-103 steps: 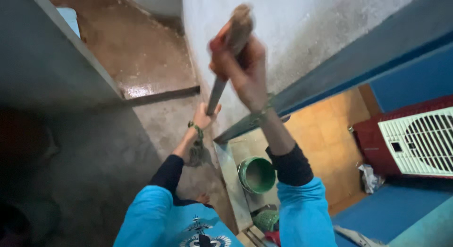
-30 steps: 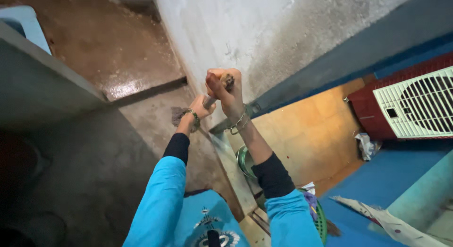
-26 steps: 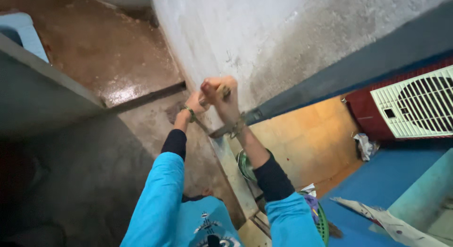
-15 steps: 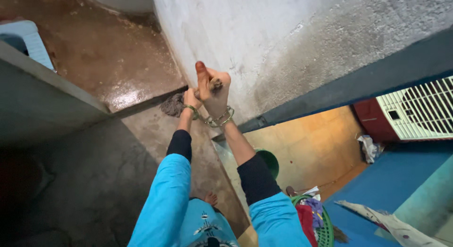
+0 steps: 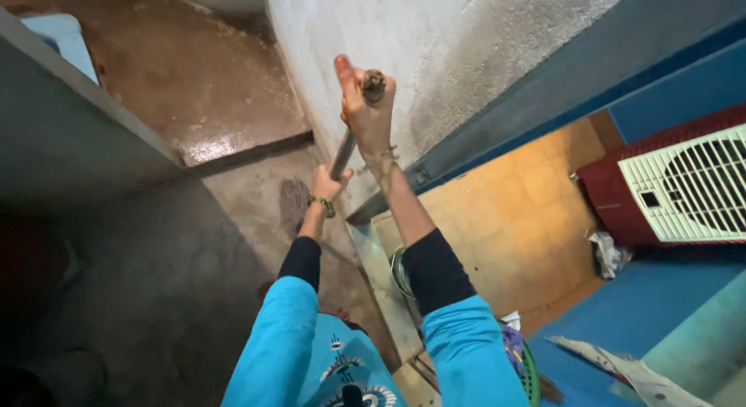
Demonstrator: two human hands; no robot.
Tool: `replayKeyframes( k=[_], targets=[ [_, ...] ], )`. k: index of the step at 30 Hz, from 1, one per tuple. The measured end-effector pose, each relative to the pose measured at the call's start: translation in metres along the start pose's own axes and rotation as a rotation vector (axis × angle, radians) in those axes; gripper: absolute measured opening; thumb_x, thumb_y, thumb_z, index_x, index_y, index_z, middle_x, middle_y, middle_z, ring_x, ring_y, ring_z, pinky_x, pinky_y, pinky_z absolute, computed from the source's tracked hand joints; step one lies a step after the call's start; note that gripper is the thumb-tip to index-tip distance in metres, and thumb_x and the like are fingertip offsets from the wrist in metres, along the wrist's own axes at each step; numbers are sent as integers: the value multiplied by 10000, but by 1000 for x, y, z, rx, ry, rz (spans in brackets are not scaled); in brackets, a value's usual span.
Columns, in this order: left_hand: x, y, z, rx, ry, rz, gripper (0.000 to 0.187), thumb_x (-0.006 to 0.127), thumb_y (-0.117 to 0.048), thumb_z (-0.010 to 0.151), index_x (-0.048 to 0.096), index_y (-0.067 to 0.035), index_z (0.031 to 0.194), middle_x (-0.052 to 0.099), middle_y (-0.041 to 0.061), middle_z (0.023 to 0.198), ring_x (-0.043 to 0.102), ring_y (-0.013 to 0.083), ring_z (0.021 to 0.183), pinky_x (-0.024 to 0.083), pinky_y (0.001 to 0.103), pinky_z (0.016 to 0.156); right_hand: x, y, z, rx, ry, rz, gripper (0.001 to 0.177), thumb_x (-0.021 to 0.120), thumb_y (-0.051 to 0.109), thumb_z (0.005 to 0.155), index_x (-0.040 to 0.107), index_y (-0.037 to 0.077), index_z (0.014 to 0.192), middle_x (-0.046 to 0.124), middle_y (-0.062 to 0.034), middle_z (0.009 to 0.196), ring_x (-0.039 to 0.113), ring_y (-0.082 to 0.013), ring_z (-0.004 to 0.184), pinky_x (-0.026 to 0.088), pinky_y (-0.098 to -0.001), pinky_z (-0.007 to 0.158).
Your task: The person mops a floor using a mop and a bucket of water. The person repeatedly dunks the mop into the bucket, wrings it out by hand, and scrubs various sections of the floor and corners of the room.
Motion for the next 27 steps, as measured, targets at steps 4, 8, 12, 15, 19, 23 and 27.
replayKeyframes(
  k=[4,8,12,15,19,23,27],
  targets=[
    [-14,0,-31,-52,30,-15,369,707,-344,824,670,2,700,593,190,550,683,246,530,500,447,547,27,3,-21,215,384,245,452,683,241,999,457,110,630,392,75,514,296,-31,415,222,-248,420],
    [-42,-8,-29,-5,131,37,297,686,-297,836,681,-15,742,604,200,602,663,296,572,494,460,567,54,3,-32,182,358,147,283,670,228,983,665,59,756,455,60,563,359,-35,486,254,-260,465],
    [-59,-6,-14,8,142,14,253,666,-287,837,701,-42,785,644,224,683,712,346,679,518,476,617,69,13,-31,83,270,-10,482,655,248,1035,519,94,599,441,74,552,376,-26,499,254,-255,471],
    [-68,-4,8,28,75,116,312,739,-344,819,694,-36,805,684,239,771,711,405,776,533,496,664,72,9,-22,89,222,22,477,661,223,1028,499,88,600,424,73,558,341,-28,498,231,-256,471],
    [-59,5,47,3,246,245,276,722,-346,854,774,-83,923,714,228,900,715,422,908,548,501,760,67,3,-13,63,191,155,467,676,172,1019,485,70,605,408,65,578,306,-27,518,217,-259,487],
    [-82,-9,72,93,149,227,356,815,-300,741,714,-52,976,713,222,960,686,424,951,538,479,775,61,-13,-19,-17,113,7,449,652,143,1026,492,59,615,427,60,584,340,-28,544,247,-261,505],
    [-98,-14,83,-76,244,236,291,764,-260,804,765,-110,1052,732,217,1028,696,394,1020,539,453,851,69,-21,-16,-54,60,-92,431,635,137,1028,491,51,630,428,63,583,358,-27,548,273,-261,502]
  ],
)
Point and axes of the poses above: each hand's wrist, its own z-axis towards the middle knuckle, its own x-axis out of the palm, y = z × x, the point moved 10 cm from there along z, towards the middle knuckle
